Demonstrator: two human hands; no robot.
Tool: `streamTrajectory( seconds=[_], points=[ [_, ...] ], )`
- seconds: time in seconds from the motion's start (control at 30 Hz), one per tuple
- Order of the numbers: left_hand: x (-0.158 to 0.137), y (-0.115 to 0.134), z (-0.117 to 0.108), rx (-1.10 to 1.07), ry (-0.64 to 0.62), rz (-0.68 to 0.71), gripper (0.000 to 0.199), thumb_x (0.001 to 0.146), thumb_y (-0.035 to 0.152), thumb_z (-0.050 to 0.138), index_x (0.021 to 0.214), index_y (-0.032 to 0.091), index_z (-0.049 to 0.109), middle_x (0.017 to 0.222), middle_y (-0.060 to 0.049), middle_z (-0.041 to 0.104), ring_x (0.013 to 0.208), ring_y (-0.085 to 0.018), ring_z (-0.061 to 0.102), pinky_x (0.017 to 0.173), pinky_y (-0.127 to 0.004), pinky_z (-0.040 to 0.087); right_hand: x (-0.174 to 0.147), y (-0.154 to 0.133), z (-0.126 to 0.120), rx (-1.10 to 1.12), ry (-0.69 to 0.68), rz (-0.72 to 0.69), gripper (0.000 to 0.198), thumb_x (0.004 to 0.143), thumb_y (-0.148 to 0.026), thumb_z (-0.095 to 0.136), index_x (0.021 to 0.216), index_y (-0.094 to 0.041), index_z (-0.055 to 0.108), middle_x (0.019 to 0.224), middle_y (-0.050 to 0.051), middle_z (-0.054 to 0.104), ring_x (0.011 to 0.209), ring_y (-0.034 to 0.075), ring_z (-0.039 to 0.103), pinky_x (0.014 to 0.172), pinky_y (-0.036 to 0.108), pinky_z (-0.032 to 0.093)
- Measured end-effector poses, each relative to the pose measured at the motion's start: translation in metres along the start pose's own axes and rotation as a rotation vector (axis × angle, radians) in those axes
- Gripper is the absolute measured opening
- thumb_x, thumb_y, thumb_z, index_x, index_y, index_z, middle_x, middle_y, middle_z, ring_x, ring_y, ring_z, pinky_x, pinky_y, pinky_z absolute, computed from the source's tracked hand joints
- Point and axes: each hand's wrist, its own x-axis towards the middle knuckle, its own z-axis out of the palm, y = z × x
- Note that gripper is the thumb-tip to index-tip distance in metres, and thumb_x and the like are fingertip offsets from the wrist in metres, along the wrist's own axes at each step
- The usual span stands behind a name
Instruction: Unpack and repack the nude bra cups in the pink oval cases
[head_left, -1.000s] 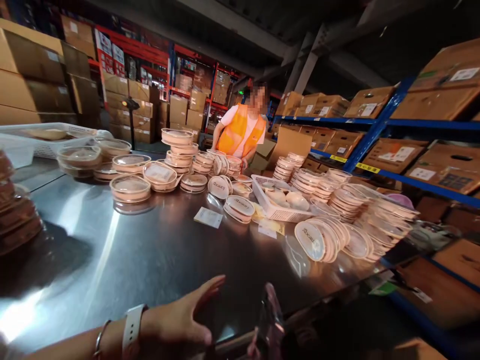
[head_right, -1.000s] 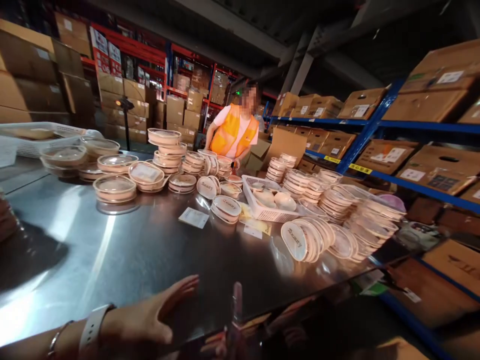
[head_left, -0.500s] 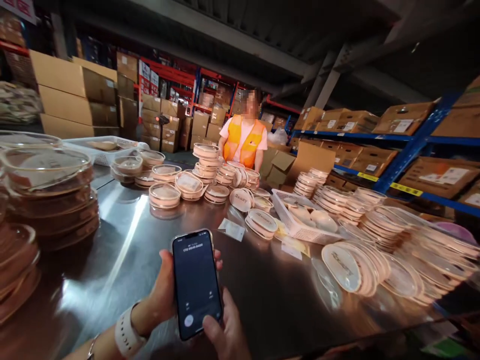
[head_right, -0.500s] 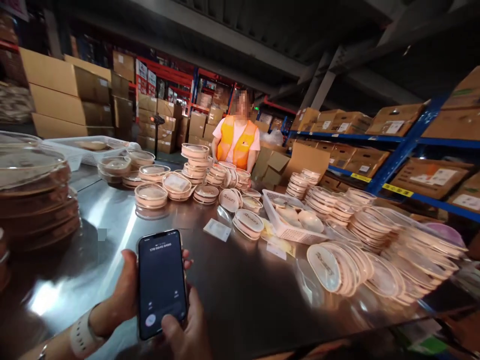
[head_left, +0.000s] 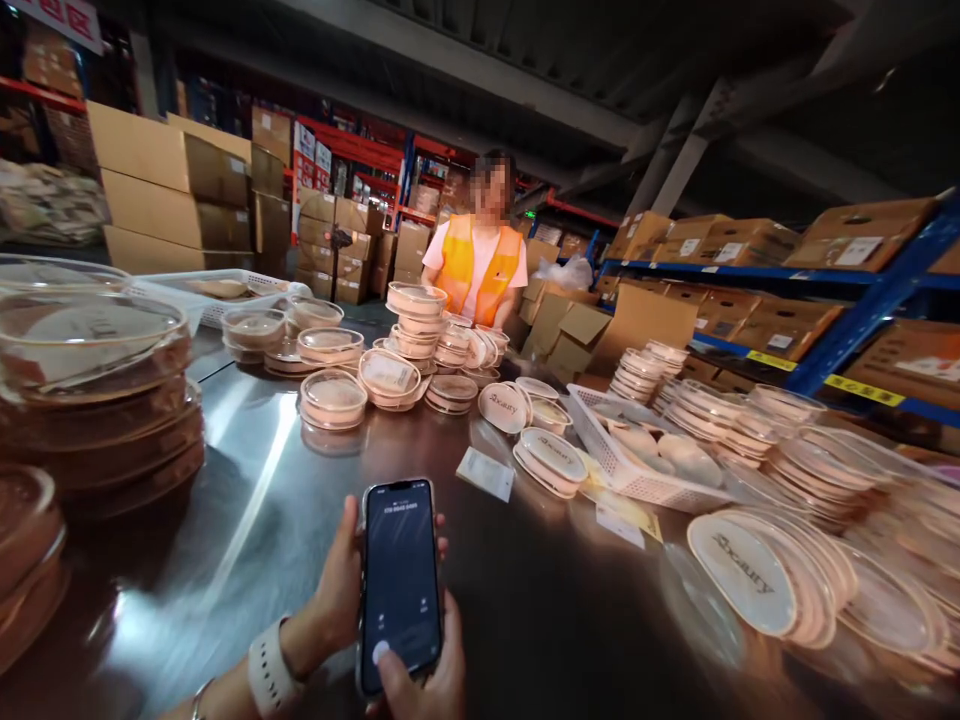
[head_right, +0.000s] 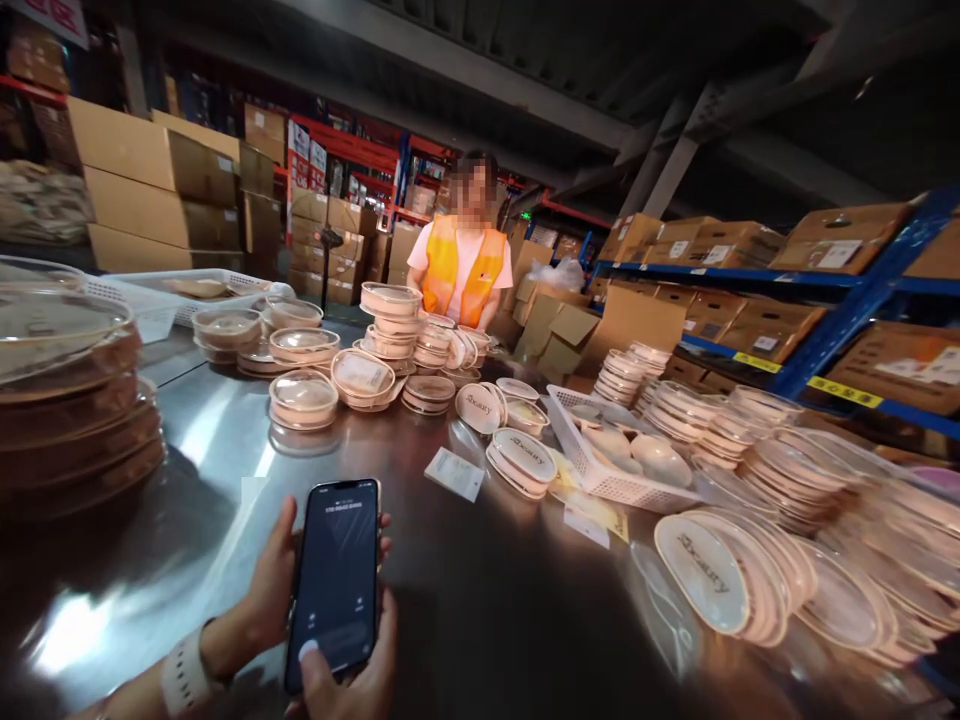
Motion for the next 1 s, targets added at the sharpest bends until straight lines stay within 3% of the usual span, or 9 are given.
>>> streamTrajectory(
  seconds=[0.27, 0.5, 0.57, 0.67, 0.8, 0.9, 1.0],
  points=[
    [0.001, -0.003, -0.004, -0.005, 0.031, -0.003, 0.083, 0.088, 0.071, 0.036, 0.119, 0.001, 0.067, 0.118, -0.021, 0.070, 0.095, -0.031, 0.072, 0.082, -0.041, 0.058, -0.002, -0.001, -0.006, -0.073, -0.012, -0.024, 0.072, 0.051, -0.024, 0.073, 0.120, -0.017, 0.054, 0.110, 0.013, 0.072, 0.101, 0.033, 0.070, 0.086, 0.038, 0.058],
    [-0.001, -0.004, -0.002, -0.050, 0.004, -0.023, 0.079, 0.091, 0.067, 0.033, 0.121, 0.002, 0.066, 0.123, -0.020, 0.068, 0.102, -0.032, 0.070, 0.084, -0.044, 0.058, -0.010, -0.010, -0.013, 0.140, -0.023, 0.185, 0.063, 0.074, -0.060, 0.066, 0.122, -0.019, 0.065, 0.116, 0.012, 0.071, 0.112, 0.035, 0.065, 0.090, 0.044, 0.056],
    [-0.003, -0.003, 0.000, -0.069, -0.007, -0.052, 0.079, 0.091, 0.068, 0.034, 0.122, 0.002, 0.065, 0.122, -0.020, 0.069, 0.101, -0.033, 0.070, 0.084, -0.044, 0.058, -0.011, -0.019, -0.010, 0.234, -0.092, 0.265, 0.064, 0.080, -0.069, 0.054, 0.117, -0.018, 0.069, 0.118, 0.014, 0.070, 0.112, 0.035, 0.065, 0.090, 0.046, 0.056],
    [-0.006, -0.003, 0.005, -0.076, -0.023, -0.115, 0.083, 0.089, 0.070, 0.036, 0.123, 0.000, 0.064, 0.120, -0.023, 0.069, 0.099, -0.033, 0.071, 0.084, -0.042, 0.057, -0.011, -0.033, -0.006, 0.232, -0.241, 0.420, 0.085, 0.086, -0.080, 0.023, 0.106, -0.015, 0.074, 0.102, 0.017, 0.074, 0.098, 0.034, 0.071, 0.078, 0.050, 0.058],
    [-0.010, -0.004, 0.009, -0.039, -0.047, -0.167, 0.086, 0.088, 0.072, 0.038, 0.125, -0.002, 0.062, 0.123, -0.025, 0.067, 0.104, -0.034, 0.069, 0.088, -0.041, 0.055, -0.014, -0.042, -0.012, 0.125, -0.422, 0.562, 0.107, 0.079, -0.089, 0.005, 0.099, -0.010, 0.074, 0.072, 0.016, 0.071, 0.068, 0.029, 0.071, 0.060, 0.044, 0.056],
    [-0.012, -0.005, 0.008, -0.008, -0.088, -0.181, 0.084, 0.088, 0.071, 0.036, 0.126, 0.000, 0.061, 0.127, -0.022, 0.065, 0.108, -0.033, 0.067, 0.090, -0.041, 0.055, -0.017, -0.041, -0.021, 0.119, -0.544, 0.683, 0.117, 0.071, -0.094, -0.002, 0.093, -0.007, 0.073, 0.070, 0.016, 0.069, 0.061, 0.027, 0.068, 0.060, 0.042, 0.055],
    [-0.012, -0.004, 0.006, 0.001, -0.152, -0.191, 0.083, 0.088, 0.070, 0.039, 0.126, 0.000, 0.062, 0.128, -0.021, 0.065, 0.110, -0.032, 0.067, 0.092, -0.040, 0.054, -0.023, -0.038, -0.028, 0.028, -0.524, 0.487, 0.106, 0.078, -0.091, 0.012, 0.105, -0.007, 0.071, 0.081, 0.016, 0.070, 0.075, 0.031, 0.069, 0.065, 0.046, 0.056]
  ],
)
